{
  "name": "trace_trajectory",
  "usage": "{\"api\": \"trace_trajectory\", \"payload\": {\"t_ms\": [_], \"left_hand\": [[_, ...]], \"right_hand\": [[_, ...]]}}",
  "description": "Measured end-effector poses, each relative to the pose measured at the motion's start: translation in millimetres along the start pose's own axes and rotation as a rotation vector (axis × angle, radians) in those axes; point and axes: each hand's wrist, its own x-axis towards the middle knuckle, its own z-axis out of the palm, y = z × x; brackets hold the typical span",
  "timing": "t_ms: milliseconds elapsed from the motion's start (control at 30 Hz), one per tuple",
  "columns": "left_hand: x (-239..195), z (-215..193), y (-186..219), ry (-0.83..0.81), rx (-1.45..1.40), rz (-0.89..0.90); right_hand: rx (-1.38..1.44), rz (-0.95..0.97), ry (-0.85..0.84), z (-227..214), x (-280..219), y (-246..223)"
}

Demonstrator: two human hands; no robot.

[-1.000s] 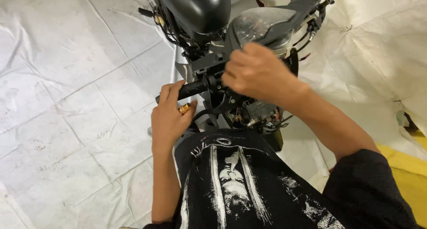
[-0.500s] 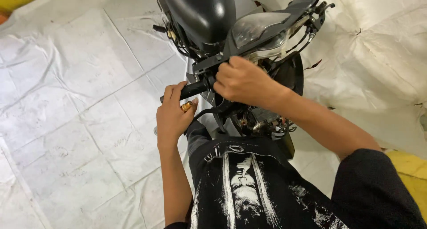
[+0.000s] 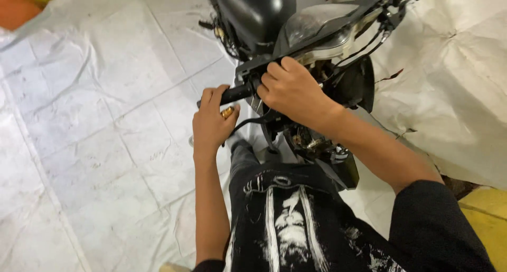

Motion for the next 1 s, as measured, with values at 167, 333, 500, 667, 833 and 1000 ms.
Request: {"api": "trace_trajectory", "payload": {"t_ms": [167, 333, 500, 667, 833, 1000], "left_hand": [[0, 3, -7, 0.015, 0.032, 0.012], [0, 1, -14, -0.039, 0.028, 0.059], [11, 9, -24, -0.078, 0.024, 0.085], [7, 4, -32, -0.144, 0.015, 0.13], [7, 3, -38, -0.148, 0.011, 0.201], [11, 6, -45, -0.173, 0.004, 0.246]], "right_hand": [[-0.006, 0.025, -0.129, -34, 1, -2], [0.004, -0.029, -0.178, -43, -1, -20], [-0.055, -0.003, -0.24, -48, 1, -23], [-0.106, 0.081, -0.321, -84, 12, -33], [-0.195, 0.135, -0.284, -78, 6, -50], [-0.277, 0.259, -0.247, -76, 3, -70]]}}
